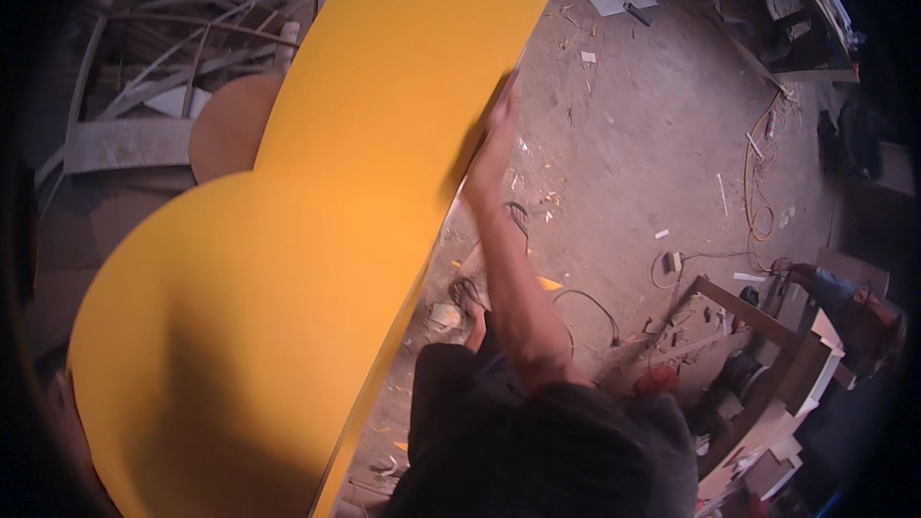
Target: The person measures and marks a yellow furniture structure using a try square and a pencil, then applies a substance to the edges and wipes the surfaces with a cloth.
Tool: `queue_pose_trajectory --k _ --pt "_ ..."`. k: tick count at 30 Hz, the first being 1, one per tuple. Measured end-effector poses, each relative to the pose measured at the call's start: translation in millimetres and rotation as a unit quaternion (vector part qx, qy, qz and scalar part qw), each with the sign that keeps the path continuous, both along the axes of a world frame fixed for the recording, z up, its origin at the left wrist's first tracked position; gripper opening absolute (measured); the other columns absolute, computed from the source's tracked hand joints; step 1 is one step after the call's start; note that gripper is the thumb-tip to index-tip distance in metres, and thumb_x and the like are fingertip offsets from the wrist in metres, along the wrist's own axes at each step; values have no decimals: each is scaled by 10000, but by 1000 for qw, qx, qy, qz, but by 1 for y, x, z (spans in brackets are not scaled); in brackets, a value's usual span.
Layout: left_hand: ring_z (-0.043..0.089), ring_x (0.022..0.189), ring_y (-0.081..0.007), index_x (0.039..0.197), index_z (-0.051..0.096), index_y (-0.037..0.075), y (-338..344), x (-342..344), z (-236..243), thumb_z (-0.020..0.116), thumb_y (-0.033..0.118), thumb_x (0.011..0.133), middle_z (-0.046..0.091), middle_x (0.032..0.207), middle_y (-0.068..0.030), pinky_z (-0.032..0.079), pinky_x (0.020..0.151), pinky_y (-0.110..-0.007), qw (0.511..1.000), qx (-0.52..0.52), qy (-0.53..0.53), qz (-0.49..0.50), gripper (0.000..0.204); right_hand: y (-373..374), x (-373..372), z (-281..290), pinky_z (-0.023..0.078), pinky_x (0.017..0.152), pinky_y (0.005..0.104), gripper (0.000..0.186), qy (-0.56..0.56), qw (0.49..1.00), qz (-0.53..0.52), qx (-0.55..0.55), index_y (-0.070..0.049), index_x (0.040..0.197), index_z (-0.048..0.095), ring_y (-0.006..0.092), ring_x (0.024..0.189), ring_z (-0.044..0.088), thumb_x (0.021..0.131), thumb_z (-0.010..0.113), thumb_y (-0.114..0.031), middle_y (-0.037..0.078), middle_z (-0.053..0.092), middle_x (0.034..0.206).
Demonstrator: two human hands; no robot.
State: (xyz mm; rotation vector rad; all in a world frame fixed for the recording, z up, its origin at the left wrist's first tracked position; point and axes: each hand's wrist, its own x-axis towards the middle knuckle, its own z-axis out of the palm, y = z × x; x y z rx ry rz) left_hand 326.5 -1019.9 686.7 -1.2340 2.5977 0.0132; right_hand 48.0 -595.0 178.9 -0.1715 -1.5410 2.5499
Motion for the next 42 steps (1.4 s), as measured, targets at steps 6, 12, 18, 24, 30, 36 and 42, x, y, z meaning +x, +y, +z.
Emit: queue_pose_trajectory --k 6,12,18,24,30,36,42 --pt "641 1104 -272 1301 637 -68 8 -7 -5 440 399 1114 683 1256 -174 507 969 -399 994 54 67 -66 540 44 -112 4 354 1163 402 760 4 997 -34 66 15 1566 334 279 1372 465 1091 287 -576 159 496 1489" --pt "639 1096 -264 1262 648 -63 24 -21 -2 438 393 1117 687 1233 -159 513 957 -411 999 43 -3 -24 523 22 -1 46 270 1216 396 719 -58 993 -23 96 13 1589 287 317 1464 363 1102 297 -514 188 384 1588" --pt "653 1046 -272 1186 661 -50 31 -41 -16 440 373 1116 703 1160 -154 524 924 -409 997 49 53 16 483 86 -210 -15 241 1233 389 669 24 997 -41 67 13 1583 315 326 1497 340 1106 307 -457 206 369 1617" --pt "436 1396 -356 1472 412 -84 120 -166 -156 676 125 951 467 1488 -261 310 1189 -432 980 74 55 -179 620 17 26 20 128 1277 446 692 -102 991 4 82 9 1631 157 359 1576 143 1101 287 -417 213 171 1698" --pt "104 1563 -466 1593 130 -68 312 -228 -361 866 466 729 70 1679 -303 186 1165 -719 835 217 -151 -483 1255 86 -226 -46 265 1215 449 690 32 981 -102 161 8 1574 314 429 1451 356 1089 289 -483 273 392 1565" --pt "-149 1528 -547 1595 -21 -67 344 -225 -431 760 447 804 -142 1663 -319 127 932 -928 845 113 -221 -473 1224 82 -201 -39 205 1252 437 743 -23 988 -73 136 -19 1603 276 382 1508 296 1082 265 -549 241 346 1613" --pt "-144 1514 -580 1578 15 -76 327 -224 -436 740 328 788 -105 1662 -328 71 904 -942 849 198 -184 -455 1146 73 -126 20 136 1279 444 711 -206 971 53 114 -11 1632 160 343 1567 158 1108 211 -490 201 210 1684"
